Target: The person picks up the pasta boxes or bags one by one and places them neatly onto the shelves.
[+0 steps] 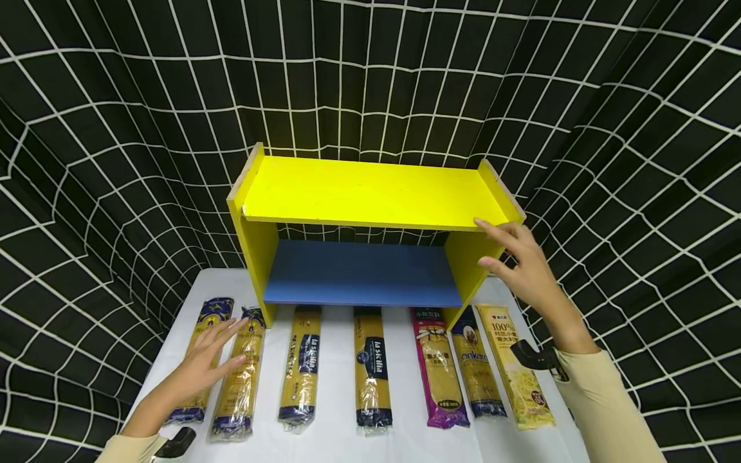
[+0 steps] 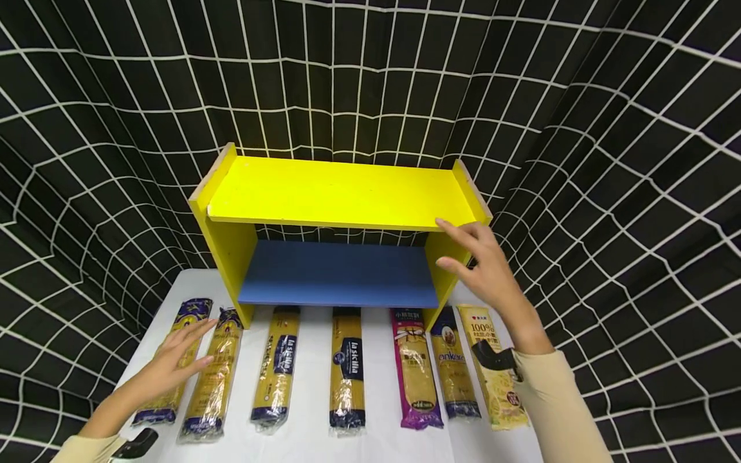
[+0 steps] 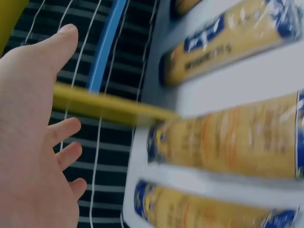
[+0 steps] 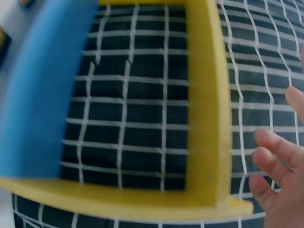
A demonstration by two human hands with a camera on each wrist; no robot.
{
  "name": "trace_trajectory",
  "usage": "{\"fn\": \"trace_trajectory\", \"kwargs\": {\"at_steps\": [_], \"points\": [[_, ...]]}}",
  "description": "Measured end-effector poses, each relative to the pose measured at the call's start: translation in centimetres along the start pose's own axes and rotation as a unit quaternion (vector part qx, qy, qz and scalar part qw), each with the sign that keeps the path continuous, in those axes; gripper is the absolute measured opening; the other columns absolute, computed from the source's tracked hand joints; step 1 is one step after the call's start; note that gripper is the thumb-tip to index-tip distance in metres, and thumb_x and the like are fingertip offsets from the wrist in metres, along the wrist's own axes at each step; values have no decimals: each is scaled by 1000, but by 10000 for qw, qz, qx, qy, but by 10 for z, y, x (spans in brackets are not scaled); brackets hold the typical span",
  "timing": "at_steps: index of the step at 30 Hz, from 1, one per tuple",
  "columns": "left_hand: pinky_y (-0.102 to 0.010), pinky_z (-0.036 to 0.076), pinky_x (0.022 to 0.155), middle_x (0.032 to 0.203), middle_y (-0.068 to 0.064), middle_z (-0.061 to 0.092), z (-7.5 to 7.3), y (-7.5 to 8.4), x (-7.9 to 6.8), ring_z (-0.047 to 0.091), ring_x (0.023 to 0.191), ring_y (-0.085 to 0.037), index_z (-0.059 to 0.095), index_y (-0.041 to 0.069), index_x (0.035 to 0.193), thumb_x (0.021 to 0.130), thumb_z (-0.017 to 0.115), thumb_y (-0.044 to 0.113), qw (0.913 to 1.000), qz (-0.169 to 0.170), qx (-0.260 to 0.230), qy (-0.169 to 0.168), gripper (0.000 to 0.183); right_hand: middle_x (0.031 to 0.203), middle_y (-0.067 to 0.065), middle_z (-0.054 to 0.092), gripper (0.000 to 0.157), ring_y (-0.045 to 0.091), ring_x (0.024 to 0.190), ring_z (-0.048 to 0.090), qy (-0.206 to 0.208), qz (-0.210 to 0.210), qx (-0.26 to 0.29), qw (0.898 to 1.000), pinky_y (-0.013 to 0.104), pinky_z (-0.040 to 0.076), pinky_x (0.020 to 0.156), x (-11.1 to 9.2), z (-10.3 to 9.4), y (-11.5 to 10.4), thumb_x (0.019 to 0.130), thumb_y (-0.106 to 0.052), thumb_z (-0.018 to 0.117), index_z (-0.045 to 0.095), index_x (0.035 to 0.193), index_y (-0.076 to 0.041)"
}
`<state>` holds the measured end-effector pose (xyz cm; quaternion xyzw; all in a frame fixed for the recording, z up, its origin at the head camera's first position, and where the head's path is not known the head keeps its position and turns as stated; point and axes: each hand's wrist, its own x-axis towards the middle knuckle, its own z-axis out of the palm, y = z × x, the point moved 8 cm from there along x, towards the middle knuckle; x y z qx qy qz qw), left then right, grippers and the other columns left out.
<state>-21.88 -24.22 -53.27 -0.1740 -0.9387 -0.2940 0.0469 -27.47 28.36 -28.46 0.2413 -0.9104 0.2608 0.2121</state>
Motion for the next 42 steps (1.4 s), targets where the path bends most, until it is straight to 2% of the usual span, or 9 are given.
{"fn": "trace_trajectory", "kwargs": {"at_steps": [6,9,12,17,21,28,33,38,42], "points": [[-79,26,88,150,-30,34,-17,-39,-12,29,130,-60,28,25,157,94,68,29,9991,-385,-131,120,75,111,14,43,52,17,101,32,705,726,-138,9948,38,26,83,32,-34,40,98,-29,63,47,147,-35],[-78,25,89,149,-33,34,-21,-58,-20,28,129,-63,24,27,158,94,67,30,9980,-591,-151,184,78,117,15,42,47,23,104,34,606,1123,-105,9918,39,27,83,48,-36,62,101,-37,55,45,147,-39],[-71,26,90,145,-35,37,-22,-73,-28,32,126,-60,23,26,159,92,68,31,9970,-727,-79,252,81,127,19,42,47,32,111,37,171,1490,5,9887,45,32,86,56,-31,82,104,-45,45,41,150,-38],[-57,34,78,140,-33,42,-14,-96,-38,40,113,-45,20,27,159,91,69,39,9926,-1200,194,3,85,148,21,43,52,42,132,39,-433,1911,334,9800,65,34,105,56,-21,103,104,-52,36,38,152,-32],[-51,37,69,137,-34,40,-2,-117,-44,39,109,-43,19,23,159,90,69,45,9866,-1582,207,-350,88,158,16,38,53,43,143,35,-269,2009,606,9774,68,27,113,57,-21,107,104,-55,34,40,151,-33],[-43,37,66,131,-40,38,26,-149,-59,42,108,-49,21,12,157,89,66,54,9738,-2072,271,-898,91,159,11,38,50,40,141,39,-94,2137,866,9730,67,30,113,56,-19,110,103,-57,35,41,149,-40],[-42,35,73,115,-34,43,41,-159,-68,47,102,-40,22,9,156,88,67,53,9731,-2080,311,-940,92,159,10,38,50,38,142,39,-30,2143,919,9724,66,30,114,51,-15,112,102,-57,36,42,149,-40],[-36,34,71,103,-27,45,41,-155,-64,46,93,-32,28,4,152,81,76,44,9798,-1855,270,-694,95,159,10,39,50,37,139,41,-7,2226,946,9703,65,31,114,45,-12,116,102,-58,38,43,148,-41],[-34,38,67,100,-32,54,38,-149,-56,46,89,-31,30,0,150,75,83,38,9821,-1754,182,-660,99,159,10,39,48,36,139,41,57,2237,959,9699,64,31,114,40,-13,118,102,-56,39,43,148,-41]]}}
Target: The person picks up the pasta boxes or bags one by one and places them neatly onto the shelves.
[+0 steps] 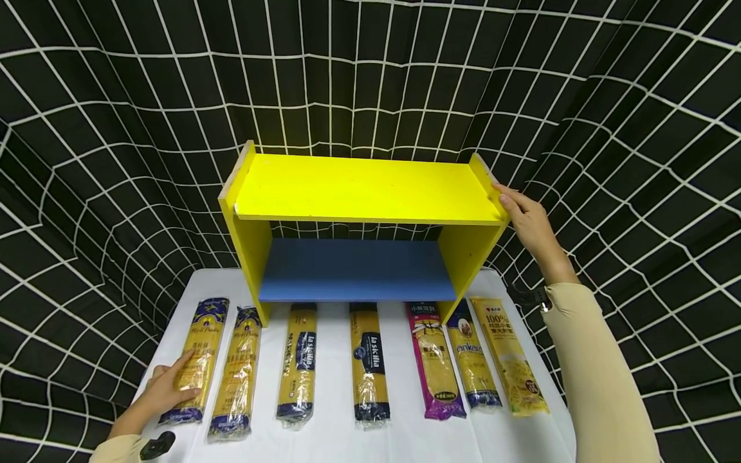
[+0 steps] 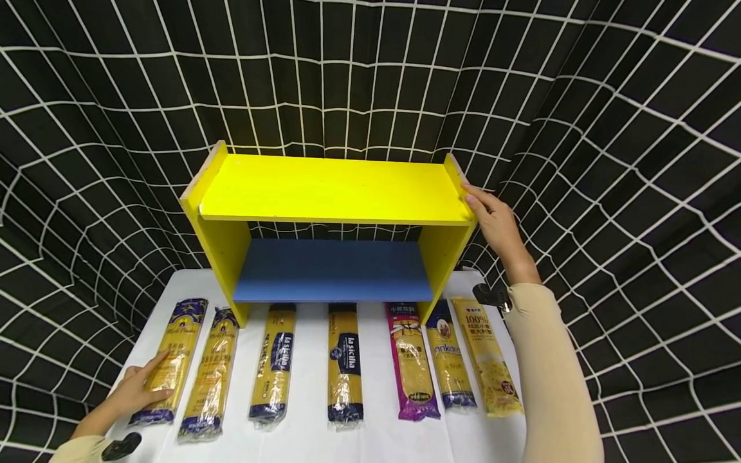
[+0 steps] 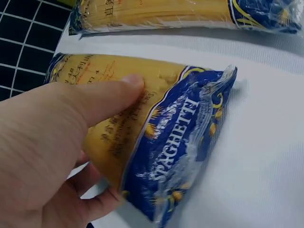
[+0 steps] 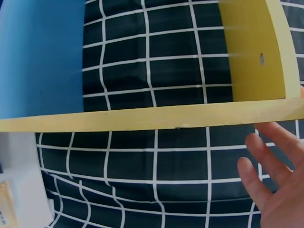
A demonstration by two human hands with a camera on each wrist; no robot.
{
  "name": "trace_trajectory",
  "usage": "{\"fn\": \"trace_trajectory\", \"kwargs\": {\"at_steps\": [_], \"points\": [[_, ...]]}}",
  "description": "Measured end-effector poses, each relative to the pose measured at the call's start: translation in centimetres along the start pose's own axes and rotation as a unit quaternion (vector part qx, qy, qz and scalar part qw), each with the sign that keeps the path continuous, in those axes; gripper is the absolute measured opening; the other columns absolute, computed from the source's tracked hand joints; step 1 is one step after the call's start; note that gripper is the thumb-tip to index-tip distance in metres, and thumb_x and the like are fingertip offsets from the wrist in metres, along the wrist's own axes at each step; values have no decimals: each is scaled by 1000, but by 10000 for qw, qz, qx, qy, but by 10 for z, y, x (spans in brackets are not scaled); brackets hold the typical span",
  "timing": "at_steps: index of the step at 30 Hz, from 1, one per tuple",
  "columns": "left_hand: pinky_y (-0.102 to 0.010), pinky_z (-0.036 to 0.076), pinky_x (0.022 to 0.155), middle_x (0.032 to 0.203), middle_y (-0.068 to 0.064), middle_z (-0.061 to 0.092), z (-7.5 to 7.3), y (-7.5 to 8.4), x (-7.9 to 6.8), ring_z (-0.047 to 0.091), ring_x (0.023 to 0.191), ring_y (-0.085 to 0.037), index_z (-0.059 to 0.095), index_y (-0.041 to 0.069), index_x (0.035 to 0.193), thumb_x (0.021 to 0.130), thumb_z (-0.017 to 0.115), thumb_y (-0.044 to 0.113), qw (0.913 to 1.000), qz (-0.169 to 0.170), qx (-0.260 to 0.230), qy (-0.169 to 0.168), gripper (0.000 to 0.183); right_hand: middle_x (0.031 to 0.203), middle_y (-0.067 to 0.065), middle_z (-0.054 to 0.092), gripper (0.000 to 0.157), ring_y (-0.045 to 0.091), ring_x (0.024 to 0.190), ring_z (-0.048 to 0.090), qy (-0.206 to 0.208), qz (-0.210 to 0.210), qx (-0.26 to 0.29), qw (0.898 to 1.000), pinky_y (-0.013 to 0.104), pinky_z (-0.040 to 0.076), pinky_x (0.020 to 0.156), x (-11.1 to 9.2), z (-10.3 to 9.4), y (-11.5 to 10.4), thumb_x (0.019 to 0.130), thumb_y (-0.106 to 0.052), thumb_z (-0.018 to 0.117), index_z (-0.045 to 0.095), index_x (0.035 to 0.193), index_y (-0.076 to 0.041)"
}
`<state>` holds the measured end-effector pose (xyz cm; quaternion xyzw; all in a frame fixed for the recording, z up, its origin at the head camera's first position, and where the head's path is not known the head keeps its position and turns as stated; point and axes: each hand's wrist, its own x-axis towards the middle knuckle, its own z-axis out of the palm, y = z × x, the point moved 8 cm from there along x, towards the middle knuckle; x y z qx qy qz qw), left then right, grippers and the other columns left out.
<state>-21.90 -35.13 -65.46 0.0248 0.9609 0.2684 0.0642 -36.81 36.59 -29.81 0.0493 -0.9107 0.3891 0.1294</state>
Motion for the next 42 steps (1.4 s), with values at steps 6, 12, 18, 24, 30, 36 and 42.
{"fn": "trace_trajectory", "kwargs": {"at_steps": [6,12,18,24,30,36,42], "points": [[-58,51,81,124,-46,54,-6,11,6,60,93,-48,28,-3,151,68,88,25,9999,-48,-83,-125,106,159,10,39,47,37,137,43,28,-56,1,10000,63,32,114,-1,0,1,103,-55,38,43,148,-41],[-45,53,73,108,-39,65,-9,13,12,66,82,-32,21,-1,154,68,88,17,9961,-422,-527,-560,111,159,10,39,47,37,138,43,39,-69,-20,10000,63,32,114,-1,0,0,103,-54,38,44,148,-40],[-44,52,79,128,-44,53,-6,5,11,66,95,-38,18,-2,155,74,86,23,9945,-231,-742,-700,109,159,8,39,47,35,137,44,25,3,67,10000,61,33,114,0,0,1,103,-53,38,44,148,-39],[-45,51,83,134,-46,46,-6,1,9,62,104,-45,18,-6,154,80,82,29,9941,-160,-835,-672,104,159,9,39,48,34,136,43,-47,-27,98,9999,61,34,114,2,2,3,105,-51,36,42,150,-35],[-26,51,70,107,-28,65,-4,4,11,65,81,-19,7,0,157,82,81,22,9800,-321,-1628,-1097,108,158,10,40,50,22,130,48,-414,-22,53,9991,56,39,111,0,4,3,107,-51,23,33,154,-37],[-28,55,69,135,-43,45,-3,12,12,68,81,-16,8,5,158,88,75,22,9608,-318,-2382,-1384,99,160,6,38,49,-3,120,47,-670,22,193,9976,27,43,101,-9,0,-11,107,-49,29,32,154,-38],[-26,55,73,147,-42,34,0,11,10,68,85,-15,11,9,159,90,73,23,9525,-450,-2653,-1427,94,159,8,39,51,-4,118,47,-690,61,347,9970,13,42,92,-15,-1,-25,106,-50,32,33,154,-34]]}}
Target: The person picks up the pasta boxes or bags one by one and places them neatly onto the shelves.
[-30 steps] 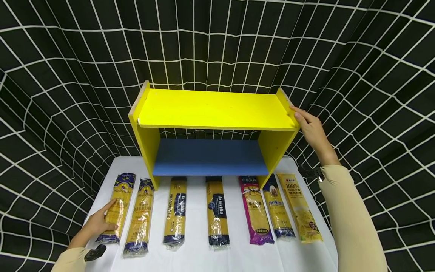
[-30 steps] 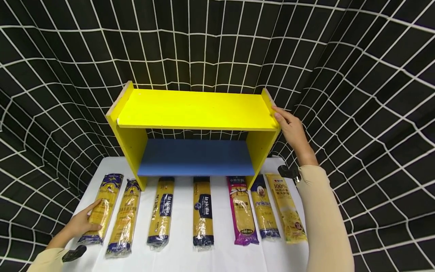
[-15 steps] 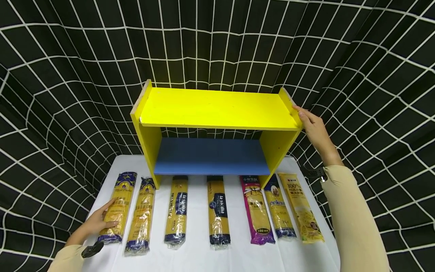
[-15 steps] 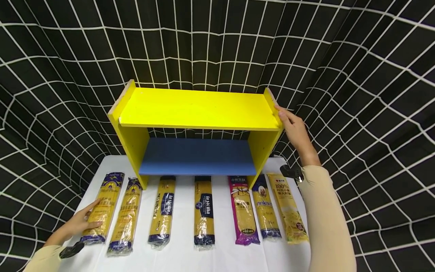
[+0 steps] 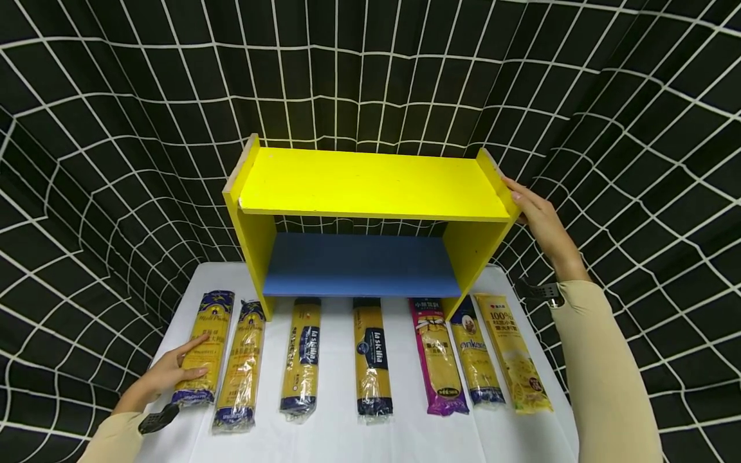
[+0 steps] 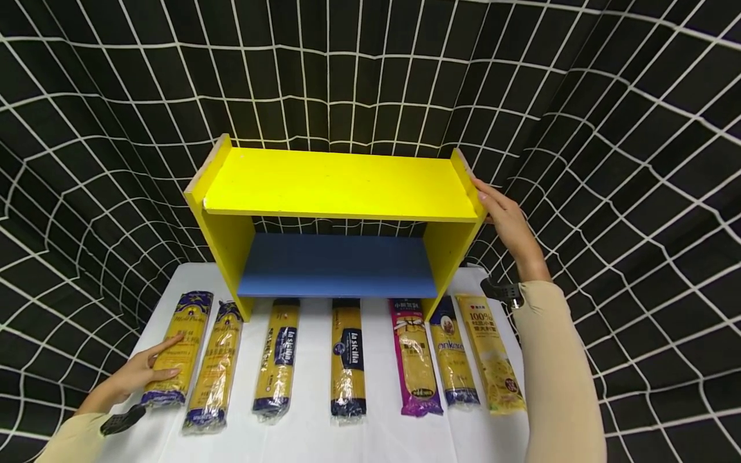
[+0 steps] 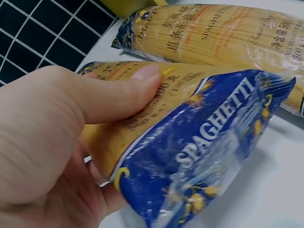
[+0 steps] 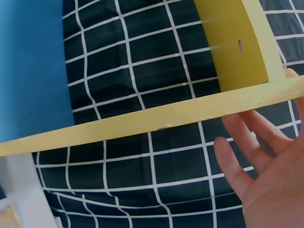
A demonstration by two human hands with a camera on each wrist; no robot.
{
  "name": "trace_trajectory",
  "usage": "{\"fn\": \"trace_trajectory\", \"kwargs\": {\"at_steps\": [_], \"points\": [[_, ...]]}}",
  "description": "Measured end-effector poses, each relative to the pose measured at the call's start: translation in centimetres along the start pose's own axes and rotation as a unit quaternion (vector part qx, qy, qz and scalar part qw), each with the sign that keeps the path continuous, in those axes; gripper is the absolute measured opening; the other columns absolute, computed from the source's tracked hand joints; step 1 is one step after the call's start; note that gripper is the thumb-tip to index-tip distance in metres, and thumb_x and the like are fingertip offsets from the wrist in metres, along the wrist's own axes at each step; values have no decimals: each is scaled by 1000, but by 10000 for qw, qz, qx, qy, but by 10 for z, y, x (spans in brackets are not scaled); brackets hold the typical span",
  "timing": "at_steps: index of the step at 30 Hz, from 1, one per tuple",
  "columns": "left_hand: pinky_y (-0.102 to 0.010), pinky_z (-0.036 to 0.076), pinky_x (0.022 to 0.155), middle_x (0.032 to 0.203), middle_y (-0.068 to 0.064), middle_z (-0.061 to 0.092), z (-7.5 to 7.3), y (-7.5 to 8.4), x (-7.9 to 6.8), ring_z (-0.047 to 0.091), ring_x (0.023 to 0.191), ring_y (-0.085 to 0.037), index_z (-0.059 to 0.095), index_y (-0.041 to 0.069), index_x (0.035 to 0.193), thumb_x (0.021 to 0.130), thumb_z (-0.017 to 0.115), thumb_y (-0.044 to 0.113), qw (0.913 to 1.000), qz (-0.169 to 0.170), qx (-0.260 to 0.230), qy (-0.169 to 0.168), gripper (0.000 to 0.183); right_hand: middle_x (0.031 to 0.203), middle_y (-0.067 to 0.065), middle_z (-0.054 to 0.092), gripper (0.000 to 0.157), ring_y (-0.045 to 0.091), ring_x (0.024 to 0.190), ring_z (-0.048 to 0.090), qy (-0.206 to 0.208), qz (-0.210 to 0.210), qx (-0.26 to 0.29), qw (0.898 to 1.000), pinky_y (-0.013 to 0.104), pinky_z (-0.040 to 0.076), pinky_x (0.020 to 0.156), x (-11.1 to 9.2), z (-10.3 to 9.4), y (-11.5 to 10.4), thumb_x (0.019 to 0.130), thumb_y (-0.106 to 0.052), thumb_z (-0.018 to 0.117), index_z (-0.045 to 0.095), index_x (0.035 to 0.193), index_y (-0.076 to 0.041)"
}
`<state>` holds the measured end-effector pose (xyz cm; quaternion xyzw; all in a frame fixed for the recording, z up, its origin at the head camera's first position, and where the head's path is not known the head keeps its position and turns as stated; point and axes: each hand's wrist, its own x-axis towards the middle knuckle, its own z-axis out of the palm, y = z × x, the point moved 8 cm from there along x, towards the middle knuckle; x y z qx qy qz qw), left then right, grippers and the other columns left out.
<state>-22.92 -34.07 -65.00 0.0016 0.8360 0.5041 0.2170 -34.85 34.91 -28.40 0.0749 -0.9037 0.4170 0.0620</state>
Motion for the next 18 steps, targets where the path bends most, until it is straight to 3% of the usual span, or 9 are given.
{"fn": "trace_trajectory", "kwargs": {"at_steps": [2,9,12,18], "points": [[-27,56,72,142,-40,41,0,-4,-1,68,84,-15,11,11,159,89,73,21,9998,-8,-189,35,94,159,8,39,51,-3,118,48,-1,45,16,10000,15,43,93,2,1,2,106,-50,32,33,154,-35],[-27,57,71,120,-28,63,-2,-1,-1,68,80,-12,15,9,158,90,72,19,9990,99,-304,309,90,161,4,36,50,1,122,46,47,115,-106,9999,39,42,105,14,-1,27,105,-55,29,31,153,-43],[-26,57,71,116,-25,66,-5,7,-1,68,80,-11,14,8,158,92,70,18,9986,137,-347,367,88,160,2,37,49,3,122,46,77,113,-125,9998,40,42,105,17,-1,31,104,-58,28,32,151,-46],[-28,58,69,114,-28,67,-18,33,-2,69,78,-11,14,9,159,94,68,17,9974,402,-254,540,85,159,2,39,48,3,121,47,150,58,-165,9997,32,45,101,17,0,33,104,-58,28,33,151,-46]]}}
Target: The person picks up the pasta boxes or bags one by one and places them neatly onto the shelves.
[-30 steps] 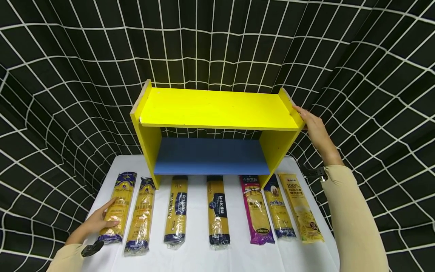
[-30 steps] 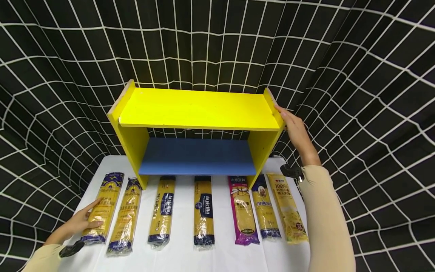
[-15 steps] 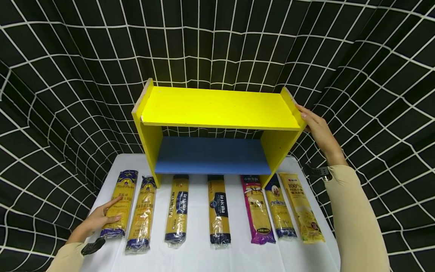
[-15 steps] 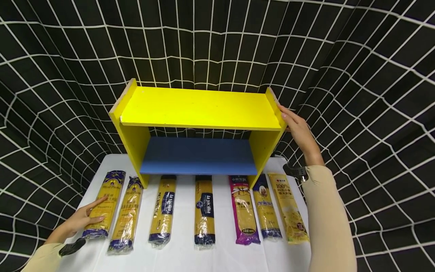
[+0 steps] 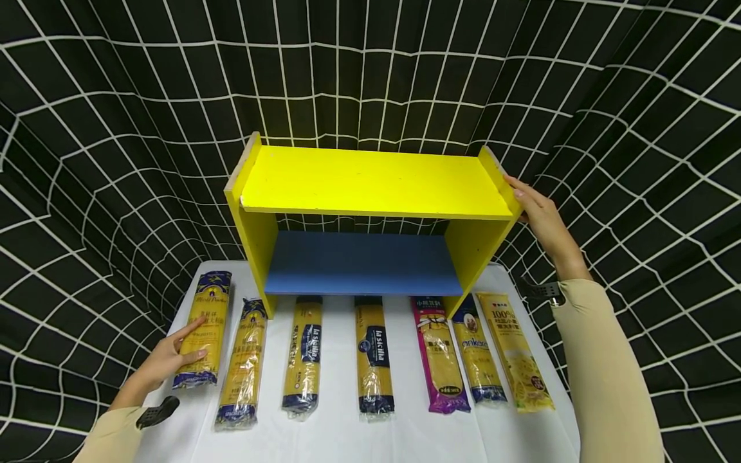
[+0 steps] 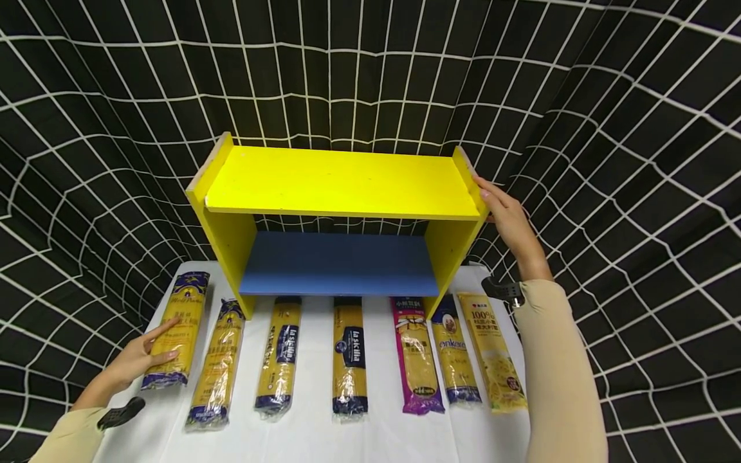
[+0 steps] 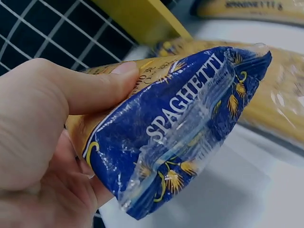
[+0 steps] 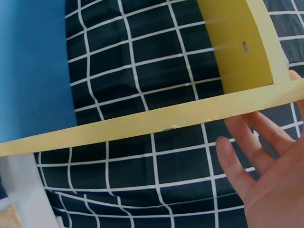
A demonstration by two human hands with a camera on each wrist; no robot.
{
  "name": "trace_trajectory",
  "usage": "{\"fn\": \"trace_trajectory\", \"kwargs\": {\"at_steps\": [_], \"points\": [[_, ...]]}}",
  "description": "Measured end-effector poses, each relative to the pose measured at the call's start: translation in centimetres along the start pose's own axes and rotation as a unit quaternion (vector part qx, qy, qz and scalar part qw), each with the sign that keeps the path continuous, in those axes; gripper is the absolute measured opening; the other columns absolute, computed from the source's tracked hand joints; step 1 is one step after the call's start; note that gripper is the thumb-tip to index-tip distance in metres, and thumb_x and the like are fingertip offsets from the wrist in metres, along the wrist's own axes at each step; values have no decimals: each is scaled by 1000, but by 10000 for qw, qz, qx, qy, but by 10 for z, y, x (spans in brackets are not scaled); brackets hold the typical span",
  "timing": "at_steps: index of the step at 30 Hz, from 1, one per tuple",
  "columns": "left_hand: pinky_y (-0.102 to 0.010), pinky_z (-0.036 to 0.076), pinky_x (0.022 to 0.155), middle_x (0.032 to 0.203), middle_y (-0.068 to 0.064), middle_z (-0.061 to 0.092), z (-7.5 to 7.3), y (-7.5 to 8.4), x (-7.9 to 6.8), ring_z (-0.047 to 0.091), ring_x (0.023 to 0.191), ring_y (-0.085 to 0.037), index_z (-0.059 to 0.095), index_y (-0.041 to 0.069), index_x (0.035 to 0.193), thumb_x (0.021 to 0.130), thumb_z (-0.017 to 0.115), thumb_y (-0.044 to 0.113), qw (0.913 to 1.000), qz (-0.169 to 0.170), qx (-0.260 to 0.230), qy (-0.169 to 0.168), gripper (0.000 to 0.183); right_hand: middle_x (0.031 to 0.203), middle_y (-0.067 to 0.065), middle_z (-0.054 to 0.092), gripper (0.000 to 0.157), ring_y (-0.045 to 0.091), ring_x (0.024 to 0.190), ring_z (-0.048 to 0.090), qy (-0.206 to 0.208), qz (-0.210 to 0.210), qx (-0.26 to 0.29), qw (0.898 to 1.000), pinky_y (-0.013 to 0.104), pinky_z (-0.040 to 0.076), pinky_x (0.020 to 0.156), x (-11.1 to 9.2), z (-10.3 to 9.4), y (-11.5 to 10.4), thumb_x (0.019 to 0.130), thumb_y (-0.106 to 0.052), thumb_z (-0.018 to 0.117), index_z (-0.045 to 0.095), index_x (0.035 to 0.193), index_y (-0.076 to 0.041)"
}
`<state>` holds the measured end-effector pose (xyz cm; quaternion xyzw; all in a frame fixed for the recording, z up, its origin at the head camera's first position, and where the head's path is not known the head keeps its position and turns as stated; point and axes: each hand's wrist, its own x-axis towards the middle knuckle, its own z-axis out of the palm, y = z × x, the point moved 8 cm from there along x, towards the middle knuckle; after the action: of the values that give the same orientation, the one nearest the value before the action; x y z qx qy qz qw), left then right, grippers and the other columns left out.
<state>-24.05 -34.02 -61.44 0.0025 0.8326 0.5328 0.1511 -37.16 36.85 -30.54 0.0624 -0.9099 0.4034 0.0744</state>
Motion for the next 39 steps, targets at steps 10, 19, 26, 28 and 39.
{"fn": "trace_trajectory", "kwargs": {"at_steps": [10,19,26,28,39], "points": [[-28,59,70,133,-40,50,-19,69,-2,66,84,-1,14,11,159,96,66,20,9977,510,264,365,82,160,5,37,48,8,121,48,-58,177,-52,9998,41,45,106,2,-1,4,103,-58,30,31,150,-49],[-27,60,70,103,15,62,-46,142,-12,68,85,-1,15,15,160,96,66,15,9939,978,132,498,82,161,6,36,49,1,117,50,-62,-17,-71,10000,8,45,84,1,-2,1,103,-56,33,28,152,-47],[-24,59,69,103,23,62,-67,203,-21,68,86,-1,20,20,159,95,65,10,9903,1274,-84,543,79,160,8,36,50,-2,110,50,-241,-56,-36,9997,9,45,82,1,-1,1,104,-54,35,26,153,-48],[-24,59,68,104,20,64,-72,217,-24,69,85,-2,22,22,159,95,65,8,9897,1279,-404,505,79,160,9,36,51,-2,109,50,-304,-116,11,9995,10,45,82,1,0,1,104,-52,36,25,153,-46],[-24,60,66,107,14,65,-97,280,-34,71,84,-6,29,27,157,93,64,-1,9773,1284,-1560,638,78,156,14,39,53,-6,108,52,-706,-171,241,9971,11,47,84,4,-1,4,107,-38,39,22,157,-40]]}}
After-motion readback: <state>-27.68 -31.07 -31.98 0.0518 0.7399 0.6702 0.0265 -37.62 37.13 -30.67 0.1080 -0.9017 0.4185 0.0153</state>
